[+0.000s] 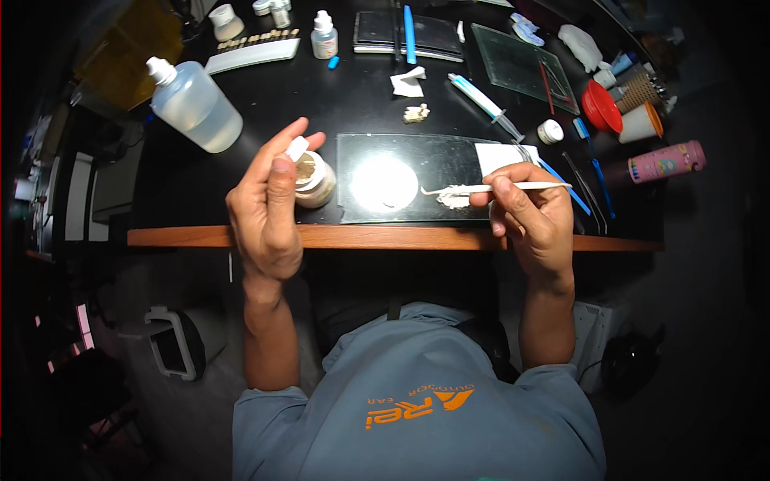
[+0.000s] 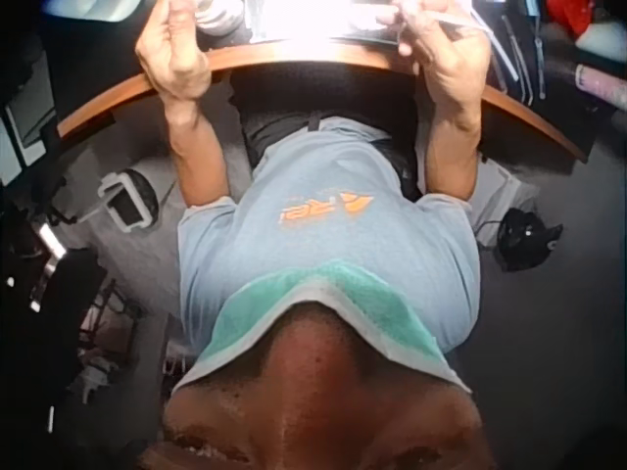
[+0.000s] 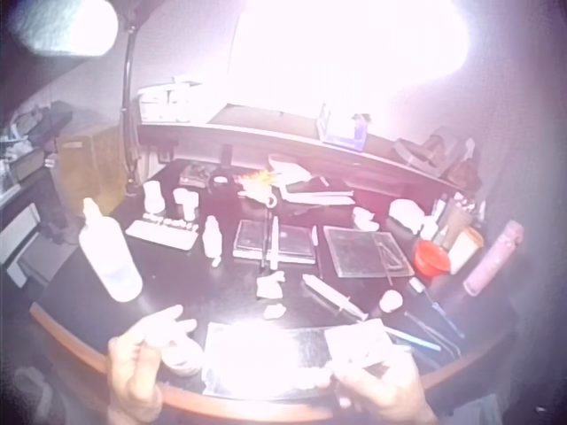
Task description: The technician mixes dental porcelain powder and liquid, applies it to a dental prosthesis, and places it into a porcelain furnace.
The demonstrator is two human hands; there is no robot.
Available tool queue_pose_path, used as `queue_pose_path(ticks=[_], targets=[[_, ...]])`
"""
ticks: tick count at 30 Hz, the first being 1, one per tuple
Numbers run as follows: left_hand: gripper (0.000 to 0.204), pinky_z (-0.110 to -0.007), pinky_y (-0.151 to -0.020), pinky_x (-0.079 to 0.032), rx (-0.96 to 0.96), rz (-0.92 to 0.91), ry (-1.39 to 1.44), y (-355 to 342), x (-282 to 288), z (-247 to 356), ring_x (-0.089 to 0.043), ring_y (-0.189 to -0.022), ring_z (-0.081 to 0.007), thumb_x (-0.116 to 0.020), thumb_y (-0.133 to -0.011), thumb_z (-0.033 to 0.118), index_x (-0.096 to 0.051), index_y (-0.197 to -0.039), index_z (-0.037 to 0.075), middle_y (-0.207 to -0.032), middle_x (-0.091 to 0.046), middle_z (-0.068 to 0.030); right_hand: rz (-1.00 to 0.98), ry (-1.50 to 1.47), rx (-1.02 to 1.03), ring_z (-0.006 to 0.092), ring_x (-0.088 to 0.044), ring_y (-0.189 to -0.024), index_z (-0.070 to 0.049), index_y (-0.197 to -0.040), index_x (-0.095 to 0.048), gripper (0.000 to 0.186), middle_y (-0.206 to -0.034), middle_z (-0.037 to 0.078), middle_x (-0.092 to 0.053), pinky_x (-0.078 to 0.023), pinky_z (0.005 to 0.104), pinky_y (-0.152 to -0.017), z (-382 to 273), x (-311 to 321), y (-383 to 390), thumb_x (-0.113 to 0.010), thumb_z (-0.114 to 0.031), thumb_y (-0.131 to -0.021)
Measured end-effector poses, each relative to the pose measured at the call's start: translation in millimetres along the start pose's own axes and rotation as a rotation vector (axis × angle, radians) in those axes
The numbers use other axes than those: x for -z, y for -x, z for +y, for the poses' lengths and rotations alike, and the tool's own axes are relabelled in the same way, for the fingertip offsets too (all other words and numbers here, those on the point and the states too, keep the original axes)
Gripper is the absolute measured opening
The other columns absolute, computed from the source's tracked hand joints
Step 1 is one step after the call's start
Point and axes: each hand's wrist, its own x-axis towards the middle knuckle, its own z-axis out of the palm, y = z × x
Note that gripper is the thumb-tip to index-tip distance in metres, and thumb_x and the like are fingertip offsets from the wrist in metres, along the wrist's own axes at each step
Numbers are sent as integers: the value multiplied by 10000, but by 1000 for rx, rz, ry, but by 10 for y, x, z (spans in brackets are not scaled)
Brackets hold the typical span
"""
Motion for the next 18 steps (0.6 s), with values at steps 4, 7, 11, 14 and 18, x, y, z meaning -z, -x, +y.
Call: queue_pose_path(ticks=[4,7,11,14,18], targets=[[506,-283,-880,-515,-36,2,-17,-11,-7,-17,-678,-990,-162,-424,-1082,359,-608,-1307,-56,-1110,-734,-211,-9,60,224,103,-660,-686,37,-1027,-715,144,-879,145,-751,-515,207,-621,-30,-409,-45,-656,-80,-967],[512,-283,-869,-519,-6,12,10,-4,-3,13,-682,-976,-162,-425,-1082,367,-612,-1298,-58,-1098,-737,-210,-49,123,407,160,-716,-790,52,-1011,-739,123,-894,147,-754,-554,246,-708,14,-667,-137,-700,-11,-913],[505,-294,-845,-535,-12,13,5,-6,-2,24,-696,-980,-176,-428,-1080,360,-612,-1292,-60,-1085,-739,-220,-90,219,516,198,-730,-796,34,-986,-755,130,-896,150,-753,-555,269,-711,134,-753,-263,-731,30,-858],[488,-301,-843,-540,-33,20,-6,-12,4,11,-707,-983,-195,-431,-1079,341,-613,-1286,-62,-1069,-740,-230,-119,284,585,211,-732,-797,24,-981,-758,153,-893,149,-752,-559,281,-713,174,-773,-310,-743,53,-832],[469,-304,-839,-543,-54,30,13,-13,12,-13,-712,-982,-201,-441,-1077,326,-622,-1270,-61,-1067,-740,-233,-166,386,728,223,-731,-794,19,-979,-753,186,-885,151,-746,-570,297,-708,155,-782,-334,-754,78,-802]])
